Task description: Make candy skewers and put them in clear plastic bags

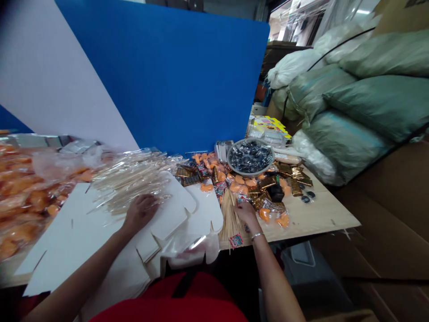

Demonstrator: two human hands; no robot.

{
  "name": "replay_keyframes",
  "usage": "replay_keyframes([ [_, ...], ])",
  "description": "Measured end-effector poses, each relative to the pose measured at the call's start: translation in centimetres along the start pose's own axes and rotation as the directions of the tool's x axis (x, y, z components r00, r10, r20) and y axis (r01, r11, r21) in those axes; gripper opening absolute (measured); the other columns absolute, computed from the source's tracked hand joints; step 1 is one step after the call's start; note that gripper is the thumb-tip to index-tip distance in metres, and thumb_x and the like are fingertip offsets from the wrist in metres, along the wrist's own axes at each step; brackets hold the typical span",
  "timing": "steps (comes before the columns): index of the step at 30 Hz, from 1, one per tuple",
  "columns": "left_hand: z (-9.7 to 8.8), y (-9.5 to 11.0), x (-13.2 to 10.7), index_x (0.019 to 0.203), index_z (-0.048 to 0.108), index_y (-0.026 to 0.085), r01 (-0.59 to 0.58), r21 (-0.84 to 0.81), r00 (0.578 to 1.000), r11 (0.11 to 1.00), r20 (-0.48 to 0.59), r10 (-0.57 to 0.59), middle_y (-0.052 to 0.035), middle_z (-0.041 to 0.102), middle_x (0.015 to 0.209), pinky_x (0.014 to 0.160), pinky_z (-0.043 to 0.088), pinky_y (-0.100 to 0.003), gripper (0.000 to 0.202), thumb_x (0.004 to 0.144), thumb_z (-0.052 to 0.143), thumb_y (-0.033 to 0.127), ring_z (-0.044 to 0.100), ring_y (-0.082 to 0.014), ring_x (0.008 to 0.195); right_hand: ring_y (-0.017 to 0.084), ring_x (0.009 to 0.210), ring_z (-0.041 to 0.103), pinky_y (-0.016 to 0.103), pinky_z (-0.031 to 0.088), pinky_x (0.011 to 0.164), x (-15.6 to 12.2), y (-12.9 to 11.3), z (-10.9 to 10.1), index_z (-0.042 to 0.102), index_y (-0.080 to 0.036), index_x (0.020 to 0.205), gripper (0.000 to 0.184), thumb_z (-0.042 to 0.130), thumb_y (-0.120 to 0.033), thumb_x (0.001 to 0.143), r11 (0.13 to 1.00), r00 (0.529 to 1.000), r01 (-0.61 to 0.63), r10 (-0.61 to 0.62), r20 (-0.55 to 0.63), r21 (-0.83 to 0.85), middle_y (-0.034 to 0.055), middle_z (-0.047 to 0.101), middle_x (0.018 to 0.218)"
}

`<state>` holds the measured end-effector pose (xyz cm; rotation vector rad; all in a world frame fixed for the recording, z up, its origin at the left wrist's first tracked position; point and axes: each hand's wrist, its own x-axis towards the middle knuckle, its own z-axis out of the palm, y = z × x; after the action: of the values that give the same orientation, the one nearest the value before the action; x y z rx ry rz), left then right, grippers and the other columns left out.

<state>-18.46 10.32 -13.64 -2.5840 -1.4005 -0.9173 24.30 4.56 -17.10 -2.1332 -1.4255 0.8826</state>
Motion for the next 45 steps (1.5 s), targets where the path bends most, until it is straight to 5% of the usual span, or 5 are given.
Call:
replay_keyframes([
  [9, -1.2, 3.8, -0.1, 0.106, 0.058, 0.019, 0.000, 0.098, 0.997, 0.995, -0.081, 0.008, -0.0110, 0.061, 0.108, 0.086, 0.039, -0.042, 0.025, 0.085, 0.057, 0.033, 0.055, -0.0270, 0.100, 0.012, 0.069, 0.060, 0.027, 0.052, 0.061, -1.0, 1.4, 0.1, 0.061, -0.013, 0.097, 0.024, 0.055, -0.036, 0.091, 0.957, 0.989, -0.101, 0.067, 0.132, 0.271, 0.0018, 0.063, 0.088],
  [14, 0.8, 13.2, 0.0, 0.092, 0.061, 0.020, -0.168, -0.269, 0.911, 0.948, 0.324, 0.254, -0.0059, 0.062, 0.090, 0.080, 0.040, -0.036, 0.017, 0.087, 0.054, 0.034, 0.054, -0.0212, 0.088, 0.011, 0.067, 0.059, 0.025, 0.051, 0.059, -1.4, 1.5, 0.3, 0.060, -0.013, 0.096, 0.023, 0.055, -0.034, 0.092, 0.928, 0.981, -0.104, 0.038, 0.188, 0.357, 0.0014, 0.062, 0.086],
  [18, 4.3, 17.4, -0.2, 0.085, 0.061, 0.016, -0.032, -0.326, 0.868, 0.945, 0.460, 0.189, -0.0109, 0.059, 0.093, 0.079, 0.039, -0.041, 0.022, 0.081, 0.062, 0.038, 0.051, -0.0274, 0.092, 0.006, 0.042, 0.040, 0.019, 0.031, 0.040, -2.1, 1.8, 0.2, 0.058, -0.013, 0.069, 0.029, 0.061, -0.039, 0.081, 0.901, 0.982, -0.092, 0.011, 0.190, 0.423, -0.0064, 0.048, 0.051],
  [33, 4.0, 15.7, 0.0, 0.075, 0.060, 0.016, 0.150, -0.562, 0.885, 0.813, 0.443, 0.144, -0.0056, 0.059, 0.075, 0.069, 0.043, -0.029, 0.034, 0.095, 0.037, 0.033, 0.055, -0.0178, 0.076, 0.007, 0.045, 0.041, 0.019, 0.032, 0.043, -6.9, 0.5, -1.4, 0.061, -0.015, 0.071, 0.033, 0.071, -0.046, 0.065, 0.764, 0.959, -0.063, -0.133, 0.252, 0.643, -0.0061, 0.050, 0.055],
  [45, 4.0, 15.6, -0.1, 0.078, 0.061, 0.016, 0.194, -0.646, 0.901, 0.738, 0.415, 0.127, -0.0057, 0.058, 0.076, 0.070, 0.043, -0.030, 0.039, 0.096, 0.035, 0.040, 0.053, -0.0175, 0.076, 0.012, 0.057, 0.059, 0.023, 0.048, 0.055, -9.6, -6.1, 3.6, 0.061, -0.019, 0.083, 0.036, 0.074, -0.050, 0.068, 0.436, 0.994, 0.103, -0.068, -0.081, 0.894, -0.0025, 0.060, 0.065],
])
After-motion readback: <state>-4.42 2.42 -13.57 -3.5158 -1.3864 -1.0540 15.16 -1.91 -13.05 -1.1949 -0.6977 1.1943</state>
